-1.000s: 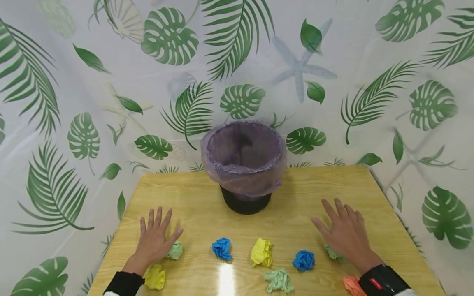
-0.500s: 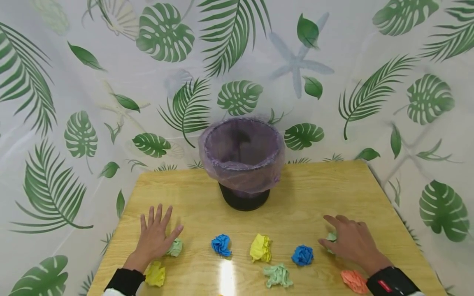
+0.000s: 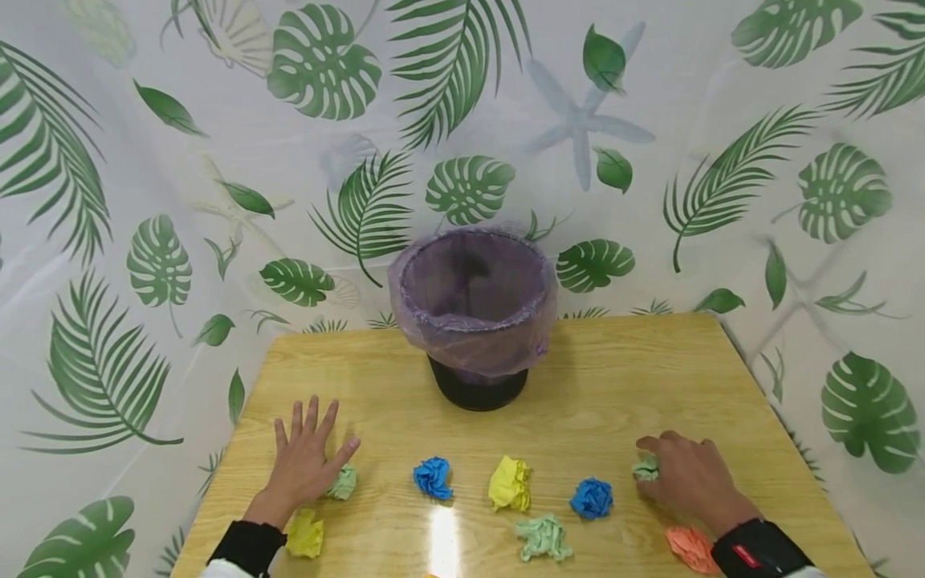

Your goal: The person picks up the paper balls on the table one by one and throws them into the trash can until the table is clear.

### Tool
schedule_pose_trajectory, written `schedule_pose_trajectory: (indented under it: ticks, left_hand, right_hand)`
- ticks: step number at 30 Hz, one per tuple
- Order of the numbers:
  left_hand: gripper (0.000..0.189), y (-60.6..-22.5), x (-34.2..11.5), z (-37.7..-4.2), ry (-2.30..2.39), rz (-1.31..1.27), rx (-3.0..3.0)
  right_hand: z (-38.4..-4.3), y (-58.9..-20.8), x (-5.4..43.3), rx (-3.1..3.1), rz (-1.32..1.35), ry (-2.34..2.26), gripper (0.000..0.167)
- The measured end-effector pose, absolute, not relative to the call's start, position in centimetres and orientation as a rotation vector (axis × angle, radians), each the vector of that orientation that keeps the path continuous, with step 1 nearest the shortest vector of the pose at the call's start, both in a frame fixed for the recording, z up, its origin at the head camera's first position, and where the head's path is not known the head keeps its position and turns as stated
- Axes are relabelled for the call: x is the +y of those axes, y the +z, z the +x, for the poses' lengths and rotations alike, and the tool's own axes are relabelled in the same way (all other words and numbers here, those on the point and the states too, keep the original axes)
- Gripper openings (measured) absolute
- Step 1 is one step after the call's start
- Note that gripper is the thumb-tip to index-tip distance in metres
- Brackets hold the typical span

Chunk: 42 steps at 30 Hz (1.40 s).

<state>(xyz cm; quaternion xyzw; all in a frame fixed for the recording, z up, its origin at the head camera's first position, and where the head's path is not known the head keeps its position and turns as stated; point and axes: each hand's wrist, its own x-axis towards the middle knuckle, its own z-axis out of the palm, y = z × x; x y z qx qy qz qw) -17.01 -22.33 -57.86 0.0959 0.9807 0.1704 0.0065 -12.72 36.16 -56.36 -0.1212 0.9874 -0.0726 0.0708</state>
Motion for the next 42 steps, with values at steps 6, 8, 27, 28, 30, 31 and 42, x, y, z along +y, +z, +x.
schedule_pose_trajectory:
  ticks: [6,8,27,28,30,31,42]
  left_hand:
    - [0.088,-58.0,-22.4,-17.1,0.539,0.292,3.062]
    - [0.088,-58.1,-22.4,-17.1,0.538,0.286,3.054]
    - [0.086,-58.9,-22.8,-17.3,0.537,0.315,3.067]
    - [0.086,-58.9,-22.8,-17.3,0.544,0.318,3.069]
    - [0.086,-58.9,-22.8,-17.3,0.541,0.316,3.067]
    - [0.086,-58.9,-22.7,-17.2,0.541,0.315,3.068]
    - [0.086,-59.1,-22.7,-17.3,0.529,0.308,3.046]
  right_hand:
    - [-12.9,-56.6,36.2,2.895,-0.326,-0.22,0.072]
    - [-12.9,-56.7,36.1,2.87,-0.305,-0.236,0.071]
    - [-13.6,-56.7,35.5,2.824,-0.281,-0.423,0.044]
    - [-13.6,-56.5,35.5,2.854,-0.299,-0.433,0.043]
    - [-13.7,-56.0,35.2,2.917,-0.332,-0.438,0.041]
    - [-13.8,-55.5,35.1,2.946,-0.347,-0.442,0.041]
    - [-16.4,-47.4,32.0,3.238,-0.476,-0.583,0.044]
